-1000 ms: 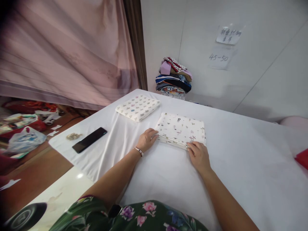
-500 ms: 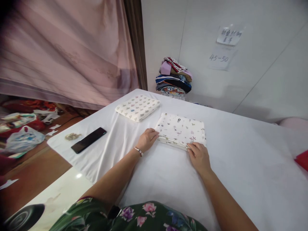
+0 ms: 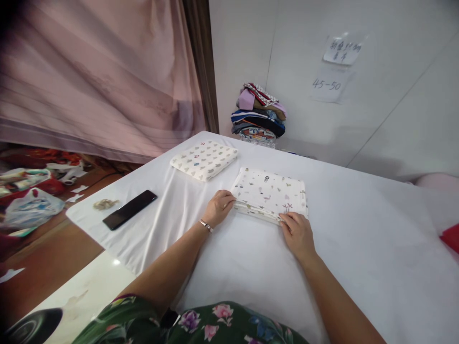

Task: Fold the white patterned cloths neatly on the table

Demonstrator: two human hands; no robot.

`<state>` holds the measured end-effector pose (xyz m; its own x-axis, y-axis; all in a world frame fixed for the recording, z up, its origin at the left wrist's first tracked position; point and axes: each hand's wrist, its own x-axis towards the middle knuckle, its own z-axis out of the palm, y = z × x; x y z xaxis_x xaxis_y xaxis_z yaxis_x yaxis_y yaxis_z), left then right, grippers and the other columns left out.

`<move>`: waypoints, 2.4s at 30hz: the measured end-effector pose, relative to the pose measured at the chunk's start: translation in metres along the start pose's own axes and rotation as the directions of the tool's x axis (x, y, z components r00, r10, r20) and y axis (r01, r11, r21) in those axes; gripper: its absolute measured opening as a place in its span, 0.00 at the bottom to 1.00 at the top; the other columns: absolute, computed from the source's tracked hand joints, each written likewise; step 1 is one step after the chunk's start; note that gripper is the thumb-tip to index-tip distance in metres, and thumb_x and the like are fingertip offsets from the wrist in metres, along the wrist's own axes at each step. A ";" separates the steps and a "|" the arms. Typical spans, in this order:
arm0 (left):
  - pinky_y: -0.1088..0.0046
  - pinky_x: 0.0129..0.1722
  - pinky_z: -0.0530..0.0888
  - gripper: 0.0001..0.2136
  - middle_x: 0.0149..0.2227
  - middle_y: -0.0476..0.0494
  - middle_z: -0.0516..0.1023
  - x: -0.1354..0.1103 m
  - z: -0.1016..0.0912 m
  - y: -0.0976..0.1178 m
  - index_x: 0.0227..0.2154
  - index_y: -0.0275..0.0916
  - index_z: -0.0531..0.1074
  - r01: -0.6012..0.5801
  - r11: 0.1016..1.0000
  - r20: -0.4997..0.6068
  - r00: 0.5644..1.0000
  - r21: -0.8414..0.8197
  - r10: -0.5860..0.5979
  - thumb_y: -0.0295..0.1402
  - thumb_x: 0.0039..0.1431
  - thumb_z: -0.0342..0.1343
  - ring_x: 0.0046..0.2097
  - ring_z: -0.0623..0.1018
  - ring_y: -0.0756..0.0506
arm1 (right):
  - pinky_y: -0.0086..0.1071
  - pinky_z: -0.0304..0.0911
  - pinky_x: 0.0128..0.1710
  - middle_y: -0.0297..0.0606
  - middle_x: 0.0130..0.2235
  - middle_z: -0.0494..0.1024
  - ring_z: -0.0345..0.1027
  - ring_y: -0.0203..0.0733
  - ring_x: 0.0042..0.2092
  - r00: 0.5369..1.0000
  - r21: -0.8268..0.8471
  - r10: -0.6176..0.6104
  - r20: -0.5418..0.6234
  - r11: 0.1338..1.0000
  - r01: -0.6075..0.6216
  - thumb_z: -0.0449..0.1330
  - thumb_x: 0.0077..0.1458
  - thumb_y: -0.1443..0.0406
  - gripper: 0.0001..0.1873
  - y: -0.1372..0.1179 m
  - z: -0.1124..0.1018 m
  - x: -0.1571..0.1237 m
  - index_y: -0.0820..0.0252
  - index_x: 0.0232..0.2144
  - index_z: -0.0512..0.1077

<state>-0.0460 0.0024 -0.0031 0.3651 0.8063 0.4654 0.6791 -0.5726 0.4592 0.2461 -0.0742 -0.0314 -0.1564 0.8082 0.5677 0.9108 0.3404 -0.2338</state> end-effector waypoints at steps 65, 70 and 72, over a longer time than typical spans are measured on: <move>0.69 0.39 0.72 0.11 0.38 0.42 0.71 -0.006 0.006 0.001 0.34 0.37 0.72 -0.009 0.967 0.063 0.998 0.254 -0.008 0.22 0.58 0.45 0.40 0.69 0.46 | 0.39 0.60 0.41 0.37 0.38 0.72 0.64 0.43 0.40 1.000 0.013 0.004 0.017 1.000 -0.005 0.53 0.55 0.64 0.12 -0.003 -0.003 0.002 0.55 0.41 0.72; 0.68 0.36 0.71 0.11 0.37 0.40 0.70 0.000 0.009 0.006 0.30 0.36 0.71 0.005 0.933 0.117 0.992 0.360 -0.050 0.20 0.56 0.45 0.39 0.69 0.44 | 0.38 0.60 0.40 0.38 0.39 0.72 0.64 0.43 0.40 1.000 0.018 0.004 0.006 1.000 -0.005 0.53 0.55 0.63 0.12 -0.001 -0.001 0.001 0.55 0.41 0.72; 0.68 0.35 0.70 0.10 0.36 0.40 0.70 0.003 0.009 0.007 0.29 0.35 0.71 -0.007 0.918 0.149 0.987 0.397 -0.057 0.20 0.56 0.45 0.38 0.69 0.44 | 0.39 0.60 0.40 0.38 0.39 0.72 0.64 0.43 0.40 1.000 0.021 0.004 0.002 1.000 -0.004 0.53 0.56 0.62 0.12 0.000 0.000 0.001 0.54 0.41 0.72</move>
<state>-0.0343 0.0024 -0.0050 0.4167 0.8505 0.3209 0.8735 -0.4724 0.1177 0.2459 -0.0738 -0.0308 -0.1538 0.8106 0.5650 0.9031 0.3474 -0.2525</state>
